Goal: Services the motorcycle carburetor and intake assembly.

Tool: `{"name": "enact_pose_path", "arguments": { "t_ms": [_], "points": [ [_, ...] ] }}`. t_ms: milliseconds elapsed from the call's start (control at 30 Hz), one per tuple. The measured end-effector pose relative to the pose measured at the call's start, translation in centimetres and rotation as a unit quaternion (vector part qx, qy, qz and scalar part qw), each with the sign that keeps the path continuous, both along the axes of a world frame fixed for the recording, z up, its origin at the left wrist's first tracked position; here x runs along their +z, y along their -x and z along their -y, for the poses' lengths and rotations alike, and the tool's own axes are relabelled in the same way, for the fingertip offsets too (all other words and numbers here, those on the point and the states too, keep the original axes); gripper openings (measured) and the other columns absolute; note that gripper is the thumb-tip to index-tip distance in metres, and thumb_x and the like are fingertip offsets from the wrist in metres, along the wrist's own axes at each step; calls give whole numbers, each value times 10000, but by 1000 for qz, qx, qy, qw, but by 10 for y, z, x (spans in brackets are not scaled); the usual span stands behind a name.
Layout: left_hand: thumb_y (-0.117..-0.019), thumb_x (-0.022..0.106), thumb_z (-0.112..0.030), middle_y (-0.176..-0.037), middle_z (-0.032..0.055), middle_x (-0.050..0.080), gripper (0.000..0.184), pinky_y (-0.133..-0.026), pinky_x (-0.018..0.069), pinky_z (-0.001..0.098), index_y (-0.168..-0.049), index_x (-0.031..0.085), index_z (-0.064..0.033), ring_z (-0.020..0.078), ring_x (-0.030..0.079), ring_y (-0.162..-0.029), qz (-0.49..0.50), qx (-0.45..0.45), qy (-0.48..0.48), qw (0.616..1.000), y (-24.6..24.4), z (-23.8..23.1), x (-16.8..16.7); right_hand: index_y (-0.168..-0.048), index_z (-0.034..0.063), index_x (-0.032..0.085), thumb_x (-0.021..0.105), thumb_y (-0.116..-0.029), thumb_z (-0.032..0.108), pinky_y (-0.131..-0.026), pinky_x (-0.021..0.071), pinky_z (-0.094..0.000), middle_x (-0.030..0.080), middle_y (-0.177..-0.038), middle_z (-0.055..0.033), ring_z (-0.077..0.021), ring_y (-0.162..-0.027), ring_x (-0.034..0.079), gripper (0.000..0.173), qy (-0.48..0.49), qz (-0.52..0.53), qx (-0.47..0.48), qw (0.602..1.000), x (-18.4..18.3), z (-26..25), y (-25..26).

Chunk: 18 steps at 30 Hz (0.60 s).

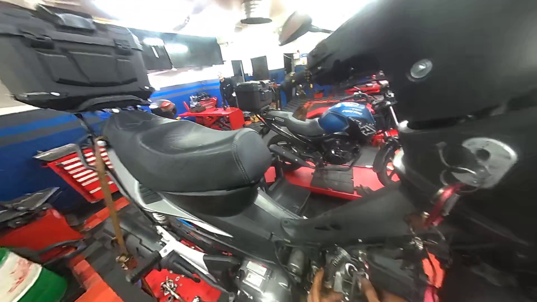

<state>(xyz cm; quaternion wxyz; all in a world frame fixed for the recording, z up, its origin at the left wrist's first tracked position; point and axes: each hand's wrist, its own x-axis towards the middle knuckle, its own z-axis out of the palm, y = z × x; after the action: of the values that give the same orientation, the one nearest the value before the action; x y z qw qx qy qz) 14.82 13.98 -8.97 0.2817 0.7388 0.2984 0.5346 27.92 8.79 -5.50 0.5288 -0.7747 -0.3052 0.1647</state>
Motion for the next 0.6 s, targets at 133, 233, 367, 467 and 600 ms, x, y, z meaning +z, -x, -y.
{"name": "enact_pose_path", "arguments": {
  "t_ms": [133, 233, 367, 467, 600],
  "points": [
    [-995, 588, -512, -1515, 253, 444, 425, -1128, 459, 394, -994, 642, -90, 294, 484, -1391, 5, 22, 4, 1000, -3, 6, 0, -1112, 32, 732, 638, -1000, 361, -866, 591, -492, 747, -969, -117, -223, -923, 726, 360, 46, -6, -38, 998, 11, -1, 5],
    [-1003, 546, -513, -1503, 231, 455, 393, -1137, 442, 408, -930, 629, -136, 301, 460, -1406, 5, 31, -2, 1000, -6, 7, -4, -1103, 66, 737, 658, -986, 346, -912, 596, -402, 752, -986, -60, -145, -960, 722, 314, 27, 15, -40, 999, -1, -1, -1],
    [-1020, 535, -449, -1526, 212, 439, 328, -1154, 406, 437, -861, 606, -171, 321, 428, -1425, 13, 27, -20, 999, -9, 6, -6, -1090, 74, 742, 666, -978, 306, -911, 597, -358, 752, -982, -39, -109, -958, 717, 269, 1, 23, -37, 999, -4, -3, -2],
    [-1040, 514, -455, -1560, 195, 432, 355, -1174, 390, 461, -820, 608, -193, 331, 409, -1455, 24, 23, -30, 999, -11, 6, -4, -1089, 80, 743, 665, -980, 292, -902, 599, -342, 754, -973, -26, -91, -945, 717, 250, -2, 16, -35, 999, -2, -3, -1],
    [-1047, 499, -459, -1581, 186, 423, 381, -1169, 388, 455, -797, 630, -204, 328, 420, -1450, 40, 28, -24, 999, -15, 3, 1, -1069, 65, 739, 671, -968, 259, -881, 604, -340, 751, -944, -27, -95, -916, 718, 229, -22, 4, -40, 999, -4, -4, -2]
  ]
}}
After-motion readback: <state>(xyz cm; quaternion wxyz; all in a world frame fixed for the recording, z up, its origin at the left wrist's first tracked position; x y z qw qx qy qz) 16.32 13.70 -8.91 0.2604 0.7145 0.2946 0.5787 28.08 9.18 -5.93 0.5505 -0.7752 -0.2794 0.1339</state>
